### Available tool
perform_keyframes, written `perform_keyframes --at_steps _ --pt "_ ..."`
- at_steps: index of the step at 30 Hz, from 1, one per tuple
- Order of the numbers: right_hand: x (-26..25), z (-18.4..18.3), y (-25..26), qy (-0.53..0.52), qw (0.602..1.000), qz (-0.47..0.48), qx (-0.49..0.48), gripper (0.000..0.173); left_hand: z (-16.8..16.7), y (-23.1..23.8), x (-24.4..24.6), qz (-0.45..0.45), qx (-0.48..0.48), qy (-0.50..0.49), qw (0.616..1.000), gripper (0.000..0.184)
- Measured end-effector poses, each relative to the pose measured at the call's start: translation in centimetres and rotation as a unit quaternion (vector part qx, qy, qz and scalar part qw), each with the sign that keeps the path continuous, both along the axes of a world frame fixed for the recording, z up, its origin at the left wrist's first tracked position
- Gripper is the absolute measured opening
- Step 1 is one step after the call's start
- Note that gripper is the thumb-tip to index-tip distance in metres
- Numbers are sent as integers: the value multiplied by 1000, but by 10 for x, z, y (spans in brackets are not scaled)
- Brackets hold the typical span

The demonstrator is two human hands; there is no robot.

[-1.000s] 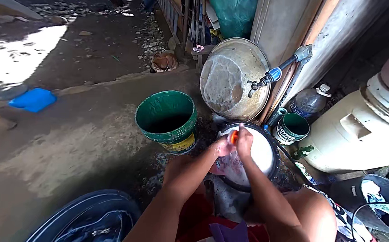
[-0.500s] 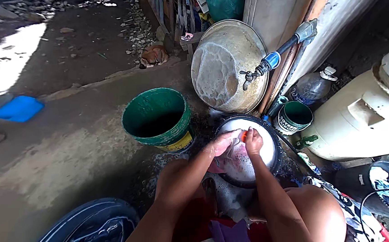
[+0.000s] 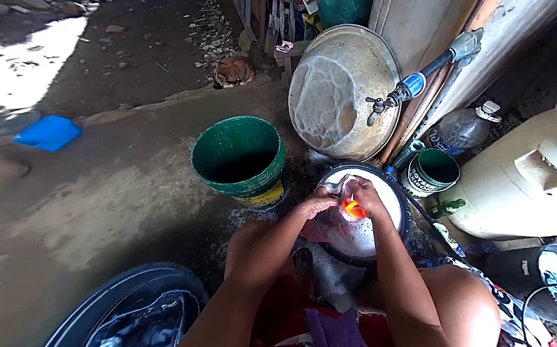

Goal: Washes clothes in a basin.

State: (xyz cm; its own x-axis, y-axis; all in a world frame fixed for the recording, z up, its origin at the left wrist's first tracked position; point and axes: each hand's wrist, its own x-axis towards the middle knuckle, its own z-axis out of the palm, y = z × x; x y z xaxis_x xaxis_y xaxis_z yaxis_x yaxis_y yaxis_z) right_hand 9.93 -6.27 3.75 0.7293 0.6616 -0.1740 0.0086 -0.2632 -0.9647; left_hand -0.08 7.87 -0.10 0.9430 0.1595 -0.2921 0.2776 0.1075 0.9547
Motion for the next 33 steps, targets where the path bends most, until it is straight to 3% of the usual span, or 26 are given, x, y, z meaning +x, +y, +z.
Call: perform_keyframes --at_steps 3,8,11,15,17,20,22,24,27,29,31,33 --pt "-10 33 1 -20 999 -31 39 37 -5 -15 -8 -40 79 -2 996 42" --pt "-33 85 -4 60 985 -80 142 45 -17 -28 -9 2 186 24 982 71" --pt "-38 99 -10 25 987 -98 127 47 0 -29 -12 5 292 67 954 54" --pt "-24 99 -29 1 969 -207 136 46 31 -7 -22 37 271 79 959 40" --pt "-8 91 -42 44 948 -270 165 45 36 11 -31 82 219 12 972 30" --pt "16 59 -56 137 935 -283 164 37 36 31 -37 173 44 -111 978 20" --pt "24 23 -55 207 940 -240 126 38 28 31 -29 201 -37 -126 971 15" --pt "24 -25 -47 230 941 -245 34 44 8 22 -18 183 -59 -81 978 16" --pt "17 -113 -49 185 901 -375 -112 55 -30 7 -4 119 31 72 990 36" --pt "2 -162 -61 146 890 -383 -203 53 -47 1 1 112 54 144 982 43" --pt "-14 -204 -71 116 898 -328 -269 44 -55 -2 -1 117 -5 162 980 38" --pt "-19 -223 -74 128 896 -317 -283 41 -57 -3 -1 111 -96 152 977 33"
